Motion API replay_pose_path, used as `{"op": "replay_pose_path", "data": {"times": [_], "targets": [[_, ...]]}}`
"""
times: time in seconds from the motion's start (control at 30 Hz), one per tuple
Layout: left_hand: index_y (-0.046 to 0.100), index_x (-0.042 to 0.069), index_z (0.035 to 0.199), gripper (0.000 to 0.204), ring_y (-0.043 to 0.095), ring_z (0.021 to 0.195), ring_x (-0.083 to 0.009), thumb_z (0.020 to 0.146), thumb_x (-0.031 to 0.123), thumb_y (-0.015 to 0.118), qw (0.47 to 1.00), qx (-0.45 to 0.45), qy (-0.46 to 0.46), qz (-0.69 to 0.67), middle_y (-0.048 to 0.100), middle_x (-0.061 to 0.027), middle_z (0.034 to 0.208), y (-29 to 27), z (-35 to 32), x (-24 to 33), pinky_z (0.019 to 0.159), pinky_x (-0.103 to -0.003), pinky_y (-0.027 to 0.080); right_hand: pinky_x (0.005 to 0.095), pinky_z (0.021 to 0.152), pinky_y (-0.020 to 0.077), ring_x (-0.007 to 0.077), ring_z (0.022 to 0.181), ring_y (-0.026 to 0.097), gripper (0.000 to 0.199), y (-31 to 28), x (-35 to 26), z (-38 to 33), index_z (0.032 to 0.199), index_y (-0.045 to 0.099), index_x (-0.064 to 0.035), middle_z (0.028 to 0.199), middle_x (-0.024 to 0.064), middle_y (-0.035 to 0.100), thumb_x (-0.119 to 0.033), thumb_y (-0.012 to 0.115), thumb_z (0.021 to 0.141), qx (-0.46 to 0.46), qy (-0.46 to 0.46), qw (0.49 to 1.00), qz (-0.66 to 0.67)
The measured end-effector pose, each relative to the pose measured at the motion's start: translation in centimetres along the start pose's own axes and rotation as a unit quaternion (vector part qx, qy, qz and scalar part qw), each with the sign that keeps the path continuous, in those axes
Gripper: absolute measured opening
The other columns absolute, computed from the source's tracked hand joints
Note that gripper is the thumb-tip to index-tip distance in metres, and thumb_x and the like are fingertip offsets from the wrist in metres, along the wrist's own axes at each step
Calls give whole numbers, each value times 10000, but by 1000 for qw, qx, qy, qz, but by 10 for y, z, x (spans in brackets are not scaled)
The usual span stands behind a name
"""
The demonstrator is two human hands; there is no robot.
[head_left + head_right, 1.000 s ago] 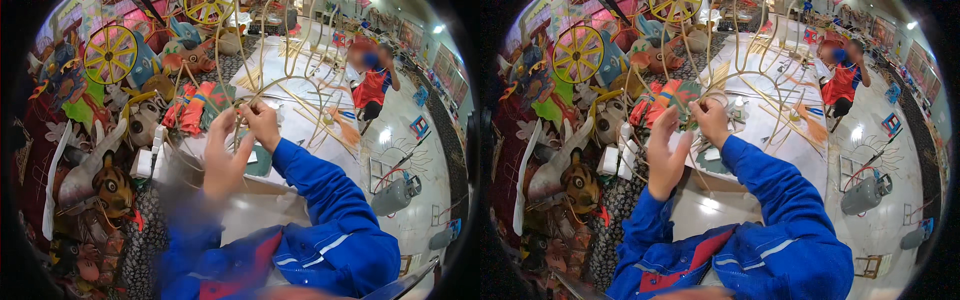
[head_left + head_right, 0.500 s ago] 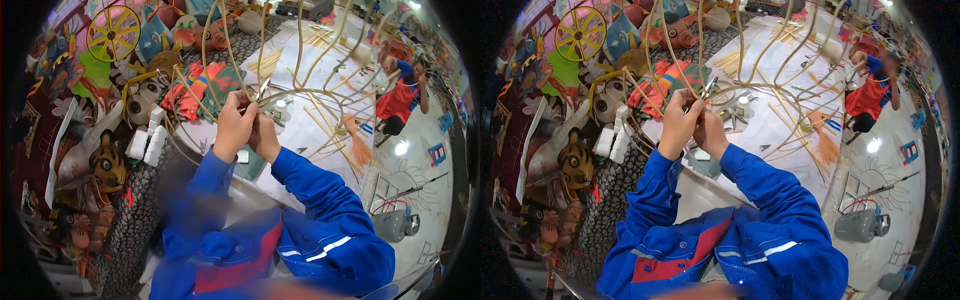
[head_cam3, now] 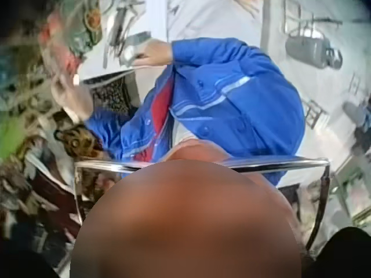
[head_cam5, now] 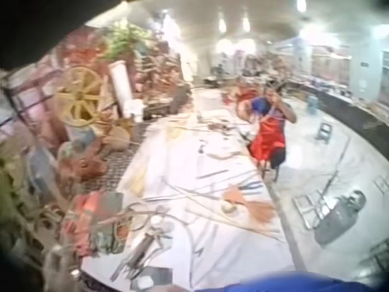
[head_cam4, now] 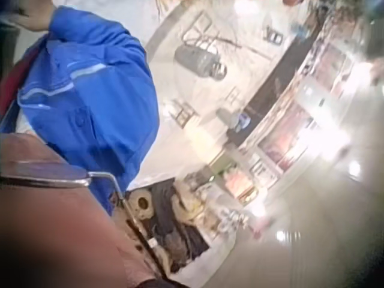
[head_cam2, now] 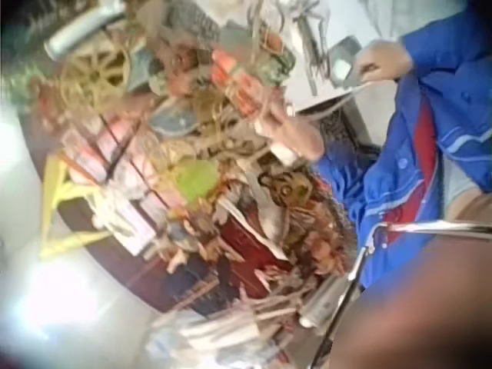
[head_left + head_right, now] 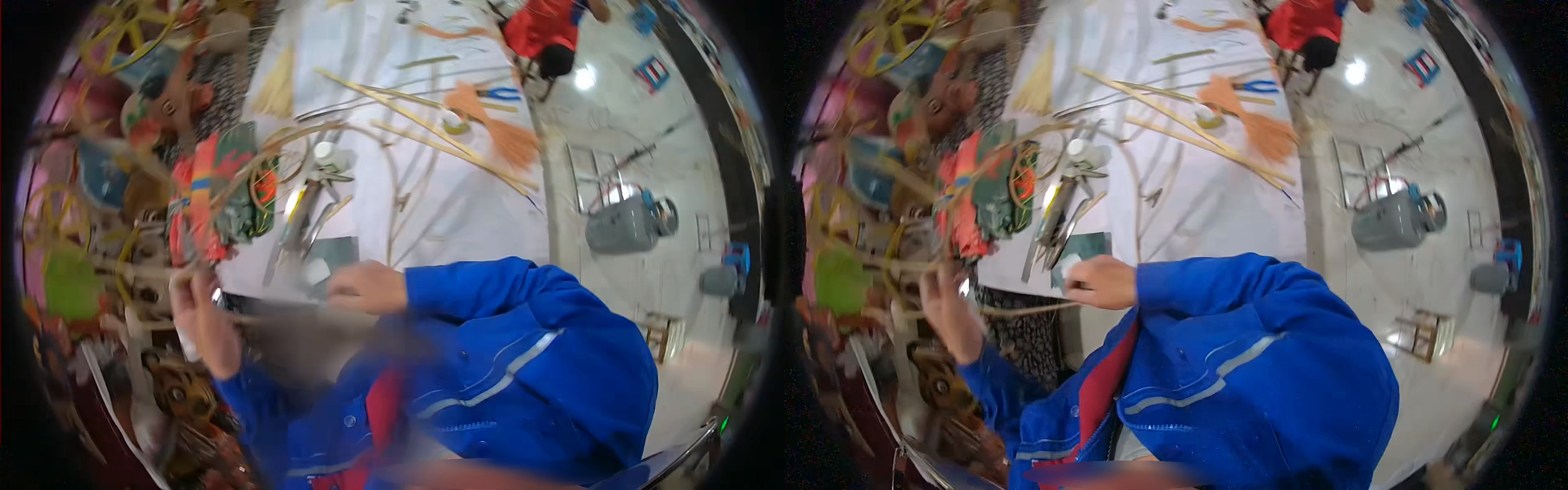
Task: Assembling a skeletal frame by joining thin flexible sticks with adhesive tape.
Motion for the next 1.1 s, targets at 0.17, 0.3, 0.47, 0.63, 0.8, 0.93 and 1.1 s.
{"op": "replay_pose_path", "data": {"times": [0.17,0.3,0.47,0.63,0.8,0.93,1.1], "targets": [[548,25,1195,266,582,947,-130,1006,204,604,999,-29,-19,-12,632,-74,1075,-40,-2,5,832,-261,443,421,710,546,298,741,700,310,-40,183,-140,966,719,-59,834,169,712,-342,636,871,70,353,932,32],[550,-13,1207,297,555,928,-116,1017,211,593,998,2,-32,47,616,-68,1049,-46,-2,-3,824,-246,439,363,621,552,211,592,693,244,-114,272,-234,881,738,-40,755,115,720,-261,634,887,304,486,820,-7],[533,-35,1235,302,557,930,-124,1037,193,555,995,20,15,97,611,-83,1070,-39,-2,-8,833,-264,456,393,664,547,255,636,704,323,-201,335,-263,846,740,-34,737,138,715,-328,615,893,449,460,736,-212],[523,-32,1240,314,554,924,-129,1032,198,568,996,67,-33,39,607,-86,1065,1,-15,8,822,-258,455,462,761,528,374,798,687,339,-229,360,-241,885,736,-31,805,195,709,-338,591,891,488,496,669,-261],[526,-27,1224,304,538,886,-127,1031,203,571,994,85,-10,67,599,-82,1036,1,-23,19,810,-264,453,487,788,515,399,839,673,320,-226,342,-222,894,732,-31,847,219,700,-322,600,887,564,460,640,-245],[534,-25,1202,287,535,881,-128,1033,204,569,989,97,0,111,597,-82,1003,-7,-26,29,809,-267,451,478,758,515,396,831,669,279,-217,337,-214,906,720,-43,837,208,692,-301,614,892,523,425,686,-273],[537,-35,1197,284,560,936,-143,1029,191,573,992,100,3,74,606,-100,1028,5,-35,26,840,-268,456,490,805,509,377,902,651,302,-222,335,-198,918,695,-41,905,194,679,-324,592,923,479,403,704,-335]]}}
Point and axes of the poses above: each hand's wrist, its own z-axis towards the middle knuckle, its own y-axis out of the palm, x = y × z, the point moved 1 cm from there along z, towards the middle knuckle
